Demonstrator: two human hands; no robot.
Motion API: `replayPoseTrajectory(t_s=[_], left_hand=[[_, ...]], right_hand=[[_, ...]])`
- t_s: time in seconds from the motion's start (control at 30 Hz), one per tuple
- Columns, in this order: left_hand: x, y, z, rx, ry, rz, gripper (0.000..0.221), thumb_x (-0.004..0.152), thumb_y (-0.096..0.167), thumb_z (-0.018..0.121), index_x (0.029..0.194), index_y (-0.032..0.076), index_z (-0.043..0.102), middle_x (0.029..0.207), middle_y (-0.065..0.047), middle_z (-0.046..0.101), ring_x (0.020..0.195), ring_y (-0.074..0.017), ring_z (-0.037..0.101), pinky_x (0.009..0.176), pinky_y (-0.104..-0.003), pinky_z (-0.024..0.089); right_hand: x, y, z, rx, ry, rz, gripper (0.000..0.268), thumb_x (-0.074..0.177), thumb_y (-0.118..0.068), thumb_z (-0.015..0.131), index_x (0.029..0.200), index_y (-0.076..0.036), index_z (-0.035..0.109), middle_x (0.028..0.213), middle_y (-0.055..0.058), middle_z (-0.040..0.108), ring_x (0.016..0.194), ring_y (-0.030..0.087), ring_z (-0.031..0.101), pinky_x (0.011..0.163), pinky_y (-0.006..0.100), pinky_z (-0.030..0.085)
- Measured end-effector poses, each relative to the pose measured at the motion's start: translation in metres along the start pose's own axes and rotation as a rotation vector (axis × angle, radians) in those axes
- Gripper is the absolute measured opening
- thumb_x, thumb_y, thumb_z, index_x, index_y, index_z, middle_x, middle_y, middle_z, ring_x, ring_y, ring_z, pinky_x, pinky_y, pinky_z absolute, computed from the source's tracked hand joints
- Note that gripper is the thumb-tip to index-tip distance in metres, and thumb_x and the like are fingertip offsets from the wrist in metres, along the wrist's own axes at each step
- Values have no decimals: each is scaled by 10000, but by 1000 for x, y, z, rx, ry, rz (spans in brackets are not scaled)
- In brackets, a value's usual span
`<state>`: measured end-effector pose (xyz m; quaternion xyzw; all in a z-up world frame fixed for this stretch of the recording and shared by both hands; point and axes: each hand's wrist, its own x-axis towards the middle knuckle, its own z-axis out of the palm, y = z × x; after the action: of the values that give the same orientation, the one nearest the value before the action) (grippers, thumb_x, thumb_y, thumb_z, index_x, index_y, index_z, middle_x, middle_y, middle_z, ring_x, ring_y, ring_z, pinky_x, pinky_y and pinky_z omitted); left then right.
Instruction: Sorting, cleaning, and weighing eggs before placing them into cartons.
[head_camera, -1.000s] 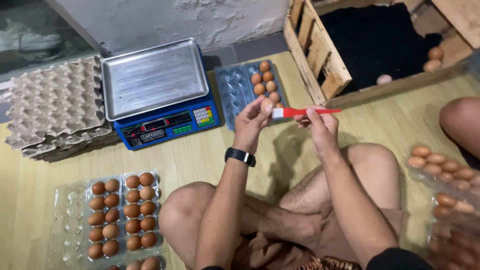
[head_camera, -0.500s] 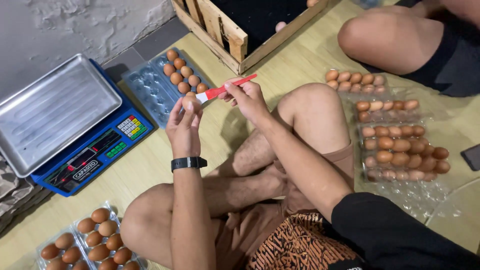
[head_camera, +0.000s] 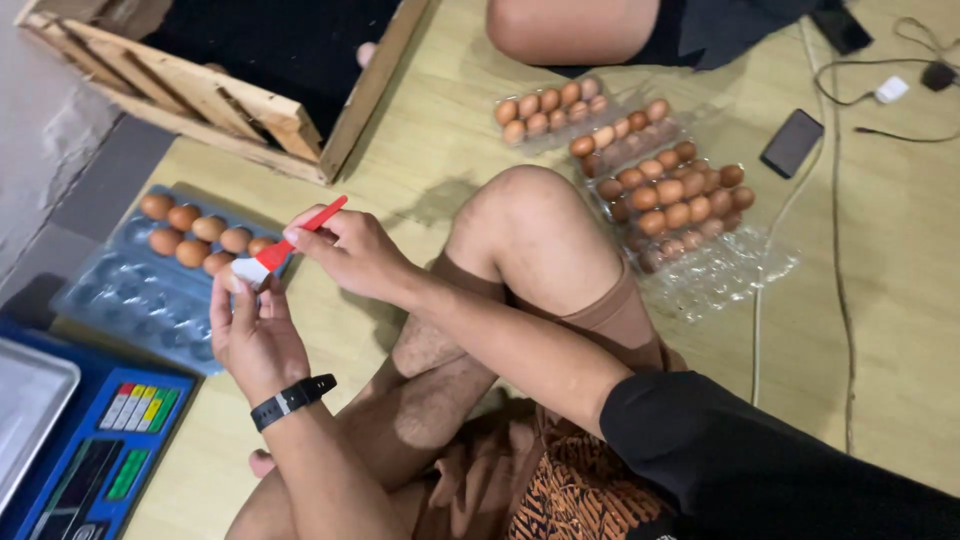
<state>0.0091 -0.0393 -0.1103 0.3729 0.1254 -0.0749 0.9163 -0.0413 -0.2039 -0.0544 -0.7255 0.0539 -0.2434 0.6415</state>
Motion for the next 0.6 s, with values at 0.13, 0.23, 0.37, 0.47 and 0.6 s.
replayPoseTrajectory(t_s=[0.13,0.23,0.37,0.47,0.6], left_hand=[[8,-19,-8,19,-48,-23,288,1039,97,773,1319,90,705,1156,-124,730,1057,-264,810,1057,-375,728],[24,-29,-44,197,-150,19,319,1043,107,780,1355,133,715,1124,-87,694,1033,-210,725,1088,-395,656],[11,15,-33,188,-131,30,189,1039,71,754,1215,91,688,1061,-52,674,1005,-174,715,1050,-356,650],[28,40,-12,150,-111,20,277,1001,126,769,1243,62,651,1139,-82,707,1016,-151,738,1029,-295,653],[74,49,1,144,52,78,305,1049,91,739,1348,65,687,1133,-130,684,1036,-200,759,1063,-350,683]], right_hand=[[5,-18,-13,-71,-10,5,142,1019,-180,673,1083,-114,782,843,88,804,757,157,744,734,313,601],[23,-29,-3,-122,-79,32,149,1008,-149,672,1095,-122,790,861,85,815,762,153,717,743,323,589],[51,-20,28,-218,-219,29,186,987,-269,665,1051,-151,794,776,11,758,664,118,630,635,308,500],[74,-12,47,-219,-258,49,230,991,-334,638,1011,-155,780,712,-55,665,591,76,512,548,275,402],[121,36,80,79,-277,-94,117,1009,-230,701,1058,-160,781,835,39,816,824,95,772,728,296,637]])
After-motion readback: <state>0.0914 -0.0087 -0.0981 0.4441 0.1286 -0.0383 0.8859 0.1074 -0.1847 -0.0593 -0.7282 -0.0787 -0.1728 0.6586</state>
